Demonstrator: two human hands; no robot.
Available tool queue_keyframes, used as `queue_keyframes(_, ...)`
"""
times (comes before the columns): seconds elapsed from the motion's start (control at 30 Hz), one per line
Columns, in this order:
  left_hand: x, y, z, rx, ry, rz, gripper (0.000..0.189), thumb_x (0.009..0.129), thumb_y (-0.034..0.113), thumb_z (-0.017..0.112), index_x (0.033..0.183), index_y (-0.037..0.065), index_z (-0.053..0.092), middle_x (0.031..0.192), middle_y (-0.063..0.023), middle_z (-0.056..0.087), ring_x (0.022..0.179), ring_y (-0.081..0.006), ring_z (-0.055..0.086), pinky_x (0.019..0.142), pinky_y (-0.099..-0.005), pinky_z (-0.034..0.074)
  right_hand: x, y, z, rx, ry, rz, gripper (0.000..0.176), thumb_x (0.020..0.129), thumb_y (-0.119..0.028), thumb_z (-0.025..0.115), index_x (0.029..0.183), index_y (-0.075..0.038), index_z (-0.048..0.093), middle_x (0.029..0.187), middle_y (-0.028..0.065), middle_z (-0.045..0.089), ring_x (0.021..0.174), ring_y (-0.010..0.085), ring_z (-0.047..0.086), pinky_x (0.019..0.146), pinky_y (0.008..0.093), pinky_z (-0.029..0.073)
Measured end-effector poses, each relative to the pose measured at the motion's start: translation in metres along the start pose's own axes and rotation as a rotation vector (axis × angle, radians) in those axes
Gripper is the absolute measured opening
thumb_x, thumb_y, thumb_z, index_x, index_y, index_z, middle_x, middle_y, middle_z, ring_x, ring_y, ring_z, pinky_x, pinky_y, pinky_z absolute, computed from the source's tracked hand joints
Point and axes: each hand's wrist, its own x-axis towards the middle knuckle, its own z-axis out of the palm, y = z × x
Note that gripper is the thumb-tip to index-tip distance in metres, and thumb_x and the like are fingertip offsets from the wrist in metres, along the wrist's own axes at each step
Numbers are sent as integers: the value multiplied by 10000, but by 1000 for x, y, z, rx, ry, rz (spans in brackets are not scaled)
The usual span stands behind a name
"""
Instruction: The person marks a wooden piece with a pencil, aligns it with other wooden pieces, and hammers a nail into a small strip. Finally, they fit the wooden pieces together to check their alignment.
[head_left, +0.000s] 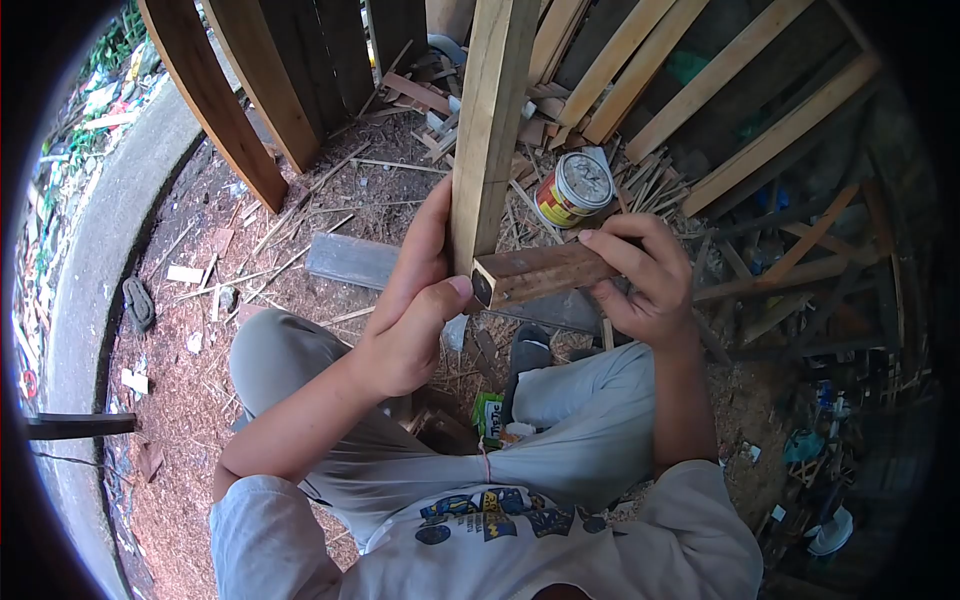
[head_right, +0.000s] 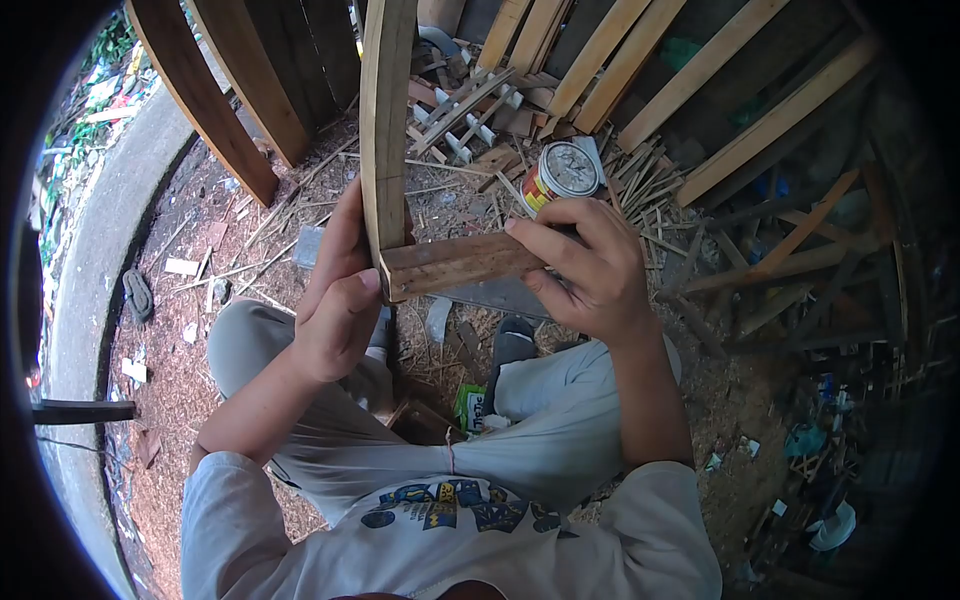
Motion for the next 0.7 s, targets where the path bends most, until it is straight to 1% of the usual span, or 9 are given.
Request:
queue_keyframes(0.2,0,1,2,-4,9,-4,966,889,205,503,1703,-7,27,1642,-170,331,1474,-258,403,1256,-433,275,-1,2,-1,2,-29,17,622,572,-56,866,1182,-118,761,992,89,666,841,282,679,725,414,554)
queue_keyframes(0.3,0,1,2,2,0,-15,954,895,196,493,1701,-11,26,1665,-171,306,1498,-259,380,1261,-434,268,-1,1,0,4,-33,18,622,574,-57,869,1183,-119,759,993,85,668,848,280,680,729,415,555)
queue_keyframes(0.37,0,0,3,10,11,14,956,896,198,493,1700,-16,23,1692,-173,271,1526,-261,349,1266,-434,260,-1,1,-1,6,-34,17,620,575,-56,870,1182,-120,759,994,82,669,851,279,680,730,415,555)
queue_keyframes(0.5,-1,0,3,6,10,26,954,898,198,492,1699,-18,21,1705,-175,250,1542,-263,328,1270,-435,254,-1,0,0,2,-32,22,615,578,-49,870,1178,-125,759,991,78,671,852,277,681,731,416,557)
queue_keyframes(0.6,-1,0,3,9,10,3,964,897,212,500,1700,-17,18,1711,-173,241,1543,-263,328,1271,-439,251,-2,0,0,3,-37,33,617,577,-48,872,1179,-128,759,994,79,674,859,275,685,733,416,558)
queue_keyframes(0.67,-2,0,3,-11,-8,28,986,911,273,539,1698,-20,22,1687,-176,270,1518,-258,349,1260,-431,264,-3,0,0,7,-38,36,619,576,-48,873,1179,-128,759,996,79,676,863,274,687,733,415,558)
queue_keyframes(0.7,-2,-1,3,-11,-9,27,986,911,273,539,1698,-20,22,1687,-176,270,1518,-258,349,1260,-431,264,-3,1,0,3,-39,34,619,575,-47,875,1178,-127,759,999,80,678,866,274,689,734,414,559)
